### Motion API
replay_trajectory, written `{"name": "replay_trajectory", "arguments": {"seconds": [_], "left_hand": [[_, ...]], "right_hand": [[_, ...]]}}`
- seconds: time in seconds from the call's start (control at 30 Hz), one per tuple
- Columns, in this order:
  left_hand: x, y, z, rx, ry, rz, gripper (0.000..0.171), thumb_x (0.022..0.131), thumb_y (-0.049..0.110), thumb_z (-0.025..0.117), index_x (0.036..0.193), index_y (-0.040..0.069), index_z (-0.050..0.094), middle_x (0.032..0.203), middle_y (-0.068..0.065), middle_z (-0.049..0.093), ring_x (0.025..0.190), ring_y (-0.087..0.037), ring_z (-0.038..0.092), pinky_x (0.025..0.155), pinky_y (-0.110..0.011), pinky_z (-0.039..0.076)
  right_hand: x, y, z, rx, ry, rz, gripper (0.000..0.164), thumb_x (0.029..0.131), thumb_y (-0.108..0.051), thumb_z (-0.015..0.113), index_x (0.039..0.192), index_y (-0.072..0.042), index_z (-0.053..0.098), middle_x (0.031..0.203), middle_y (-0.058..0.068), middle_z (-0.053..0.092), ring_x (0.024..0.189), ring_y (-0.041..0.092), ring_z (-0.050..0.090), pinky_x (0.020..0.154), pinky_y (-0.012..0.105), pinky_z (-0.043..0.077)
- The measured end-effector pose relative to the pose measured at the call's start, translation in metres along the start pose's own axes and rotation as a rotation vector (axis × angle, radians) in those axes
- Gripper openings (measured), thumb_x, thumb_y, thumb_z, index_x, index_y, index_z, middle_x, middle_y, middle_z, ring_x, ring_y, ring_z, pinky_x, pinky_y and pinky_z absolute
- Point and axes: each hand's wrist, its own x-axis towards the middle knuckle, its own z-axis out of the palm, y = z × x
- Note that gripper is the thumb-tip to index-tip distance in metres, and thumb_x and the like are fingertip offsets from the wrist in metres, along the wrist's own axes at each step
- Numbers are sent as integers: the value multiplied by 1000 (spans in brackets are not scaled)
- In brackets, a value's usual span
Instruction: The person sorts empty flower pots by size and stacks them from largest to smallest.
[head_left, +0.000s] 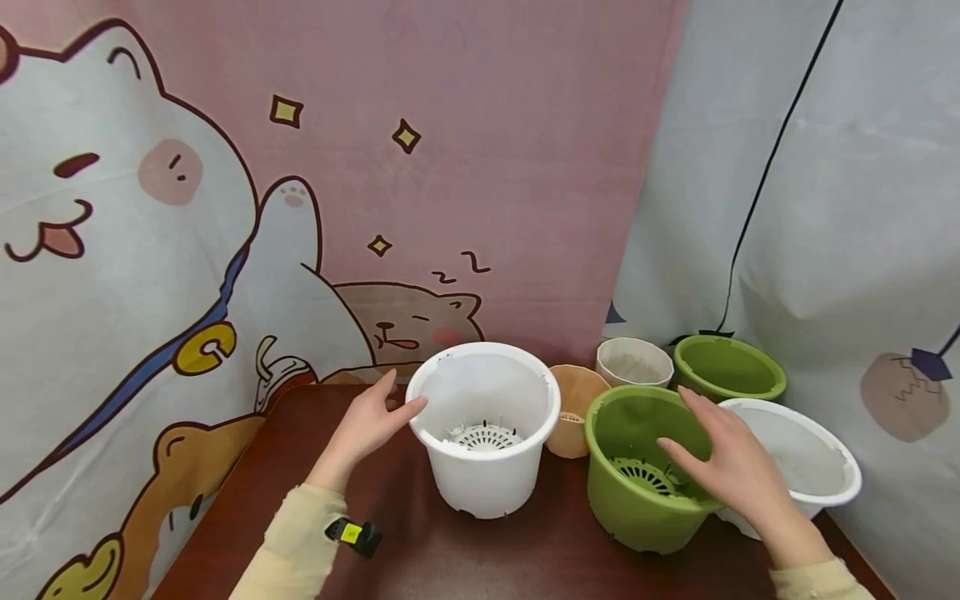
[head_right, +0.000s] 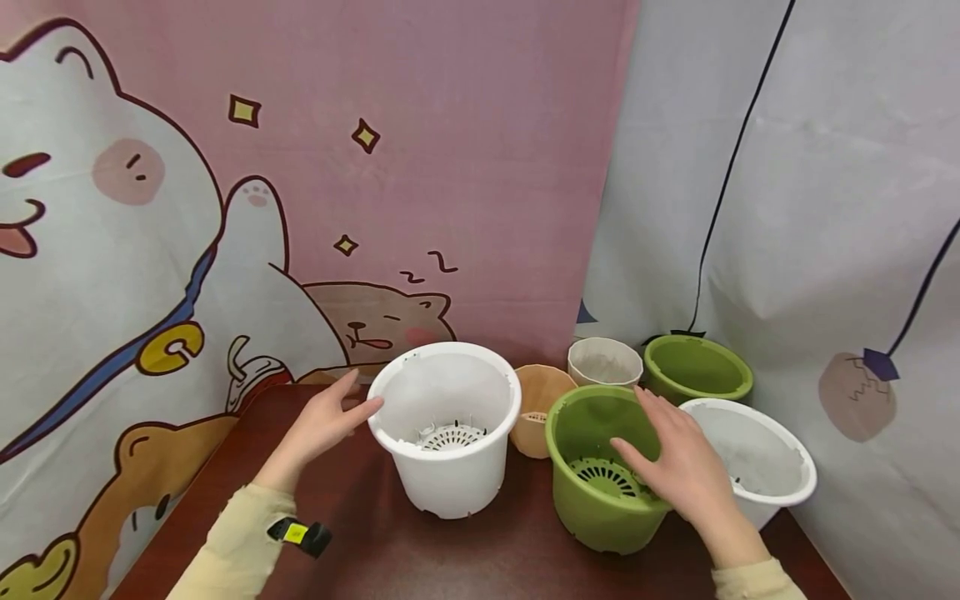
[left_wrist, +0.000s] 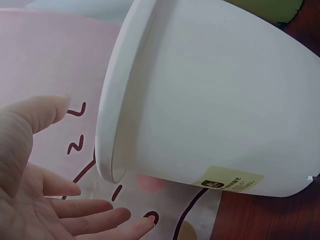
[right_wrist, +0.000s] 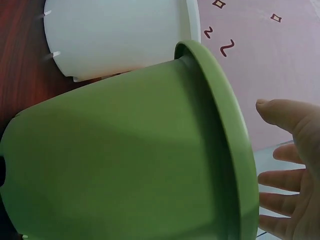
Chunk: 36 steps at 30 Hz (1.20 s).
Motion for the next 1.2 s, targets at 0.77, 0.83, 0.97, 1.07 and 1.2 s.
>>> {"name": "replay_trajectory", "arguments": {"seconds": [0.77,0.83,0.97,1.07,1.2], "left_hand": [[20,-5,10,-415,-48,-167,77,89,24,76,147,-8,36,129,-33,53,89,-32,70,63,-40,63],[21,-6,11,-455,-51,-179,75,89,22,76,146,-7,38,128,-31,54,91,-32,69,63,-41,63],[23,-7,13,-487,-54,-186,70,90,19,75,144,-8,41,124,-29,57,94,-35,68,63,-42,63],[24,-7,14,-505,-53,-195,65,91,17,74,143,-7,43,120,-28,58,98,-41,66,64,-42,63],[25,-8,15,-546,-53,-199,58,92,12,71,141,-7,46,117,-27,59,103,-46,64,66,-45,62]], "right_hand": [[-8,12,-3,-20,6,25,79,84,-30,80,147,1,43,132,31,54,116,52,48,91,66,40],[-9,12,-4,-20,4,26,79,84,-31,79,147,1,43,132,31,54,116,51,48,91,66,40],[-8,13,-5,-21,1,26,80,85,-32,79,148,0,42,131,32,54,115,51,48,90,66,41],[-7,15,-6,-23,4,19,79,85,-31,79,147,1,42,130,32,54,115,51,49,90,65,42],[-6,18,-9,-24,2,14,79,85,-31,79,146,3,43,130,33,54,115,52,49,89,65,42]]}}
